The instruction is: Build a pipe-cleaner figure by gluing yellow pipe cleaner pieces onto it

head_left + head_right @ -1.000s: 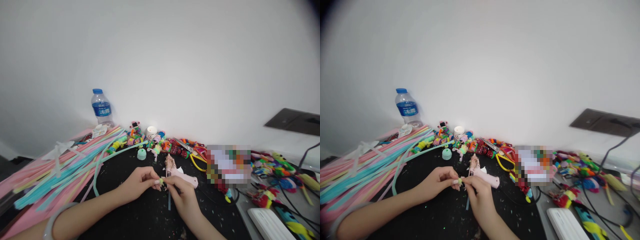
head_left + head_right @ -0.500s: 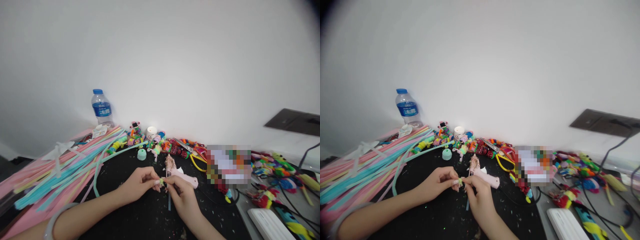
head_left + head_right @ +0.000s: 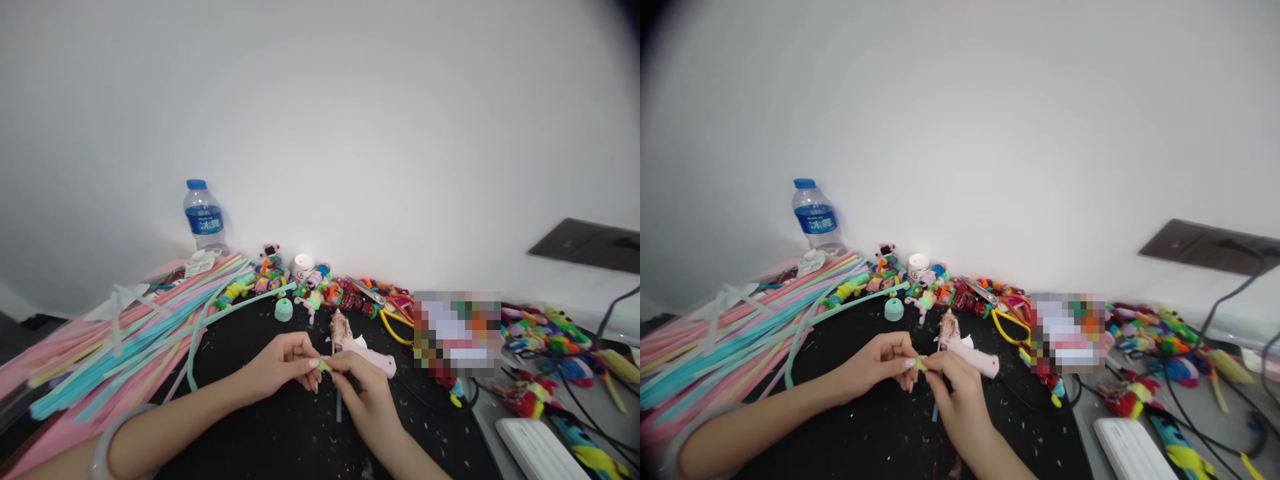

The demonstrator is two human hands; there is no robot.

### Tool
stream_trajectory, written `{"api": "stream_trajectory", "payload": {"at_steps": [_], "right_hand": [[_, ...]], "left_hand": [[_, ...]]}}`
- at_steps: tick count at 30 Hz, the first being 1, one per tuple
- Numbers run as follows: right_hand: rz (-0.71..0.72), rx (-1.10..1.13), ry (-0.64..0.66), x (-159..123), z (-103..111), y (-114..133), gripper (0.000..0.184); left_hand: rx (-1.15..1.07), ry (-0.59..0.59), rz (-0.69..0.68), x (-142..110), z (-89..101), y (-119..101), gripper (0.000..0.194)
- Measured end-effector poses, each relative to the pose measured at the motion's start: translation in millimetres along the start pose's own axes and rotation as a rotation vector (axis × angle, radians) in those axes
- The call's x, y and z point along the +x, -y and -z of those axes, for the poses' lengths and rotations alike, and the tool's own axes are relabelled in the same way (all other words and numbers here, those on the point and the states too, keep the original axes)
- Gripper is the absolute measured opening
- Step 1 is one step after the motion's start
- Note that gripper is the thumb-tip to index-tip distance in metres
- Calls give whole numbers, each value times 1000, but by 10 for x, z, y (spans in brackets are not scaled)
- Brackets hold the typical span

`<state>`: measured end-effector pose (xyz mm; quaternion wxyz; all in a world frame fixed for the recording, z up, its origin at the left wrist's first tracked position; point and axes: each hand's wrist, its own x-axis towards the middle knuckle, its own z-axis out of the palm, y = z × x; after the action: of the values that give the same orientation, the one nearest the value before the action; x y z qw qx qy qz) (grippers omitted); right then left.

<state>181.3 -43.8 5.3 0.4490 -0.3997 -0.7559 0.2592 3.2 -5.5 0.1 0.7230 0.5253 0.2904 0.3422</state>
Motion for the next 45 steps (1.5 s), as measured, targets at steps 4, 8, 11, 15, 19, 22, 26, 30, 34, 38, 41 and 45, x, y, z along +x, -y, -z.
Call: {"api": "stream_trajectory", "payload": {"at_steps": [4, 8, 11, 15, 19, 22, 26, 30, 34, 38, 41, 45], "right_hand": [[-11, 65, -2, -1, -8, -12, 21], [-34, 91, 5, -8, -8, -18, 23], [-42, 78, 6, -16, -7, -22, 23], [-45, 68, 15, -22, -11, -18, 22], [0, 35, -16, -4, -13, -8, 21], [56, -17, -69, 9, -1, -23, 20], [77, -86, -162, -6, 24, -69, 21], [84, -107, -170, -34, 34, -82, 20], [79, -108, -155, -40, 33, -67, 20], [44, -113, -158, -40, 32, -64, 19], [39, -101, -144, -43, 33, -61, 19], [49, -89, -145, -44, 34, -58, 19]], "left_hand": [[13, -30, 26, -6, 0, -18, 27], [19, -35, 44, -11, -6, -35, 26], [20, -35, 45, -14, -15, -42, 26], [34, -32, 45, -24, -29, -49, 26], [73, -70, 36, -22, -28, -58, 23], [164, -103, 50, -3, 11, -60, 23], [299, -214, -24, 17, 109, -83, 22], [686, -385, -199, 11, 195, -171, 29], [1033, -555, -333, 2, 286, -315, 34], [1168, -690, -338, -21, 515, -486, 28], [1275, -813, -293, -62, 803, -588, 10], [1592, -949, -192, -141, 1178, -628, 29]]}}
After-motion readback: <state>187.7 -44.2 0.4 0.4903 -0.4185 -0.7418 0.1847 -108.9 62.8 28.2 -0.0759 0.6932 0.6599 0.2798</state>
